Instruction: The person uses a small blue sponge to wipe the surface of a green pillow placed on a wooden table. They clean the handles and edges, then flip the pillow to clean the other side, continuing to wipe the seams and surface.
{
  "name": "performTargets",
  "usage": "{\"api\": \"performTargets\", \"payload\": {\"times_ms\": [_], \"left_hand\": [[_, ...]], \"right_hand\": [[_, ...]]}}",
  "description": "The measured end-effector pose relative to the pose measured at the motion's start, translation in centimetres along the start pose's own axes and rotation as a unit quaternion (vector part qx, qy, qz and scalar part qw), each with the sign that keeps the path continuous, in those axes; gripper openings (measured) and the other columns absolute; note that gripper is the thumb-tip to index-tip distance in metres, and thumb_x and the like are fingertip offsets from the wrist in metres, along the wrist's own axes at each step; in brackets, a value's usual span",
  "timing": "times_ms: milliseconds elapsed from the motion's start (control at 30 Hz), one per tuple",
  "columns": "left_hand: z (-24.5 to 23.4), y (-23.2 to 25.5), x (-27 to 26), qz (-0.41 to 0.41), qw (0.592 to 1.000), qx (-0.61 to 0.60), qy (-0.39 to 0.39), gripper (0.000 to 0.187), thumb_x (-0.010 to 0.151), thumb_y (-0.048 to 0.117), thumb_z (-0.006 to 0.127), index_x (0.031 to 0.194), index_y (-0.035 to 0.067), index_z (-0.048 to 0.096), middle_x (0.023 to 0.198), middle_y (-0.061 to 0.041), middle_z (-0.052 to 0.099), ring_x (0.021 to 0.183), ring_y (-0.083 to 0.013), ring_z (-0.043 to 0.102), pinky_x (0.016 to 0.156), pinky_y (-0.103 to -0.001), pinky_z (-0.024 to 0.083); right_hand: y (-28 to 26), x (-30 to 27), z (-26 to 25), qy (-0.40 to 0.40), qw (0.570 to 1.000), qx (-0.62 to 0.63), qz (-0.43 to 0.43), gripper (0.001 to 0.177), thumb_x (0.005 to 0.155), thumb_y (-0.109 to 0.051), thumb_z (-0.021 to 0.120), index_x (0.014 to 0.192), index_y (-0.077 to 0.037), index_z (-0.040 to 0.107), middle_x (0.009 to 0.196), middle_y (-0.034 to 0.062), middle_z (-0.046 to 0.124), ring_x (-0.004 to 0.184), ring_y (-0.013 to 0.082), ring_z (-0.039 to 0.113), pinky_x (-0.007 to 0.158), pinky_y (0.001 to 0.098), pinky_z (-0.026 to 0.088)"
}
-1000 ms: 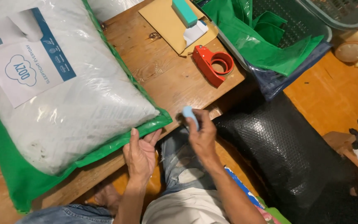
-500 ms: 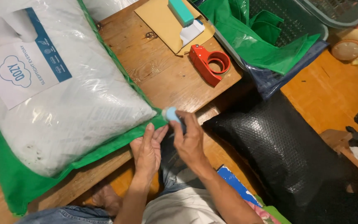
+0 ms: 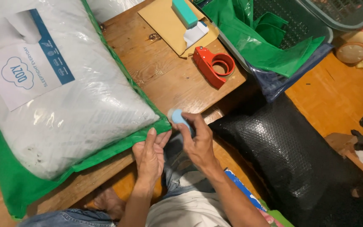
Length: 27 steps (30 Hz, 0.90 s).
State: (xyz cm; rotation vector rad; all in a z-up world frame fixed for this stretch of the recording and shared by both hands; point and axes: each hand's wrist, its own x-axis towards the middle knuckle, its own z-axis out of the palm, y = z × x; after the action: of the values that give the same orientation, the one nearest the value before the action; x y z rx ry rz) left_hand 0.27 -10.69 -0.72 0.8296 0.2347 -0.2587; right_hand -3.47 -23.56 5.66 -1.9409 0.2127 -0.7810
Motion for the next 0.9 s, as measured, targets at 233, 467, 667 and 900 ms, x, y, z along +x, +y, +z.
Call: {"api": "performTargets", "payload": {"times_ms": [233, 467, 667, 900], "left_hand": [[-2.1, -1.7, 0.5, -0.014, 1.000, 0.005, 0.004, 0.015, 0.101, 0.011, 0.062, 0.108, 0.002, 0.072, 0.101, -0.020, 0.078, 0.100, -0.0322, 0.076, 0.101, -0.056, 0.056], [1.4, 1.8, -1.2, 0.004, 0.999, 0.031, 0.008, 0.018, 0.101, 0.012, 0.061, 0.110, 0.000, 0.072, 0.102, -0.022, 0.078, 0.102, -0.0324, 0.075, 0.103, -0.059, 0.054], [-3.0, -1.6, 0.1, 0.019, 1.000, 0.020, 0.015, 0.020, 0.099, 0.008, 0.064, 0.107, -0.010, 0.069, 0.098, -0.031, 0.075, 0.099, -0.0363, 0.075, 0.099, -0.059, 0.056], [1.2, 3.3, -1.9, -0.032, 0.995, 0.093, 0.027, 0.041, 0.096, 0.021, 0.068, 0.067, -0.009, 0.067, 0.089, -0.029, 0.076, 0.086, -0.0302, 0.076, 0.091, -0.038, 0.064]], "right_hand": [[0.6, -0.6, 0.4, -0.038, 0.999, 0.023, 0.018, 0.021, 0.095, -0.011, 0.071, 0.112, 0.001, 0.068, 0.093, 0.0222, 0.072, 0.086, 0.0418, 0.074, 0.074, 0.0503, 0.057], [-0.6, -1.7, -0.8, 0.004, 0.998, 0.040, 0.047, 0.028, 0.095, -0.008, 0.070, 0.122, -0.002, 0.066, 0.089, 0.0147, 0.073, 0.083, 0.0238, 0.072, 0.074, 0.0426, 0.057], [-2.4, -2.3, -1.4, -0.136, 0.972, -0.002, -0.192, 0.029, 0.085, -0.017, 0.078, 0.107, 0.000, 0.069, 0.077, 0.0146, 0.066, 0.071, 0.0373, 0.070, 0.081, 0.0538, 0.059], [-5.8, -1.0, -1.2, -0.228, 0.930, -0.019, -0.289, 0.018, 0.102, -0.011, 0.059, 0.111, 0.004, 0.056, 0.090, 0.0150, 0.059, 0.074, 0.0305, 0.056, 0.103, 0.0631, 0.051]]}}
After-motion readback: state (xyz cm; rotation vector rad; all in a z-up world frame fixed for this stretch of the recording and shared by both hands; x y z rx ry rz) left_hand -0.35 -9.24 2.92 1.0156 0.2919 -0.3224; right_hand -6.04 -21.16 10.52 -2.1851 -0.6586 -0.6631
